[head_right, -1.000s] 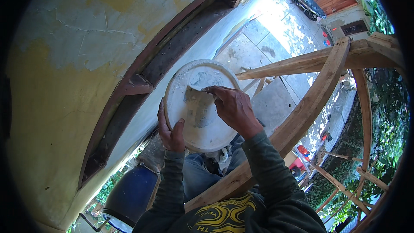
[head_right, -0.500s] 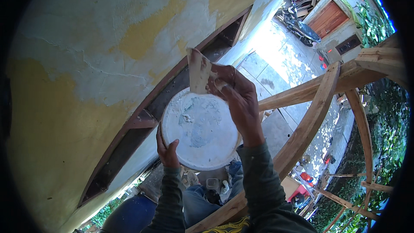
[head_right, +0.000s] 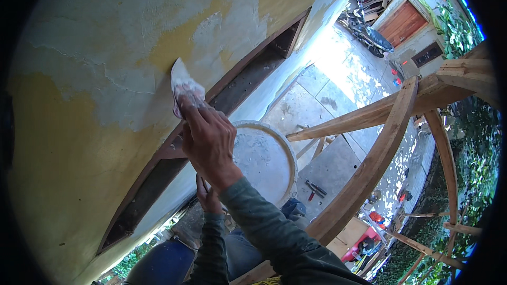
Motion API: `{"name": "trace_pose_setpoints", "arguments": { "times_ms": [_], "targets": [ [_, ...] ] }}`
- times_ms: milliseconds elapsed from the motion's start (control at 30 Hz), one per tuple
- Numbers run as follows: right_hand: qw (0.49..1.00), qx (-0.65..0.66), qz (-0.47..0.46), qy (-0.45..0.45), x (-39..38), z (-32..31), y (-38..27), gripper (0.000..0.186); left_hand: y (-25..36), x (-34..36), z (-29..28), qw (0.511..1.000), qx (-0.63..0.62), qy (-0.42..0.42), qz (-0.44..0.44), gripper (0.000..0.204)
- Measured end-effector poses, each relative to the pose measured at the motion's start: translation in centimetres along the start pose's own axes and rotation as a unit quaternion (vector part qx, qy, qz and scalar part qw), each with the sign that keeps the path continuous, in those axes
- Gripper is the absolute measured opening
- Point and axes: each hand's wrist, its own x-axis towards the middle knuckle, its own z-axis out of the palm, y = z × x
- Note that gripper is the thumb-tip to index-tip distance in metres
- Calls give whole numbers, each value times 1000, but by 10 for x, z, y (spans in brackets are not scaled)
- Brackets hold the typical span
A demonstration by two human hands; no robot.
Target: Applying plaster or joint compound to a wall using a putty knife or scraper.
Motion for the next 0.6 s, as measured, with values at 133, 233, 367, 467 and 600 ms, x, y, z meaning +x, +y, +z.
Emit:
{"name": "trace_pose_setpoints", "arguments": {
  "times_ms": [133,233,367,467,600],
  "targets": [
    [994,73,46,62,-1,-30,30,34,17,-4,15,999,-30,-1,-20,82],
    [985,39,128,113,34,-36,38,35,18,-6,12,999,-27,-5,-24,84],
    [984,65,57,155,68,-27,35,38,14,-7,11,1000,-1,-8,-8,84],
    [997,19,16,77,41,-11,23,33,21,-8,19,999,-33,6,-25,85],
    [987,155,19,46,14,-29,10,32,11,-8,3,1000,8,12,-18,84]
  ]
}}
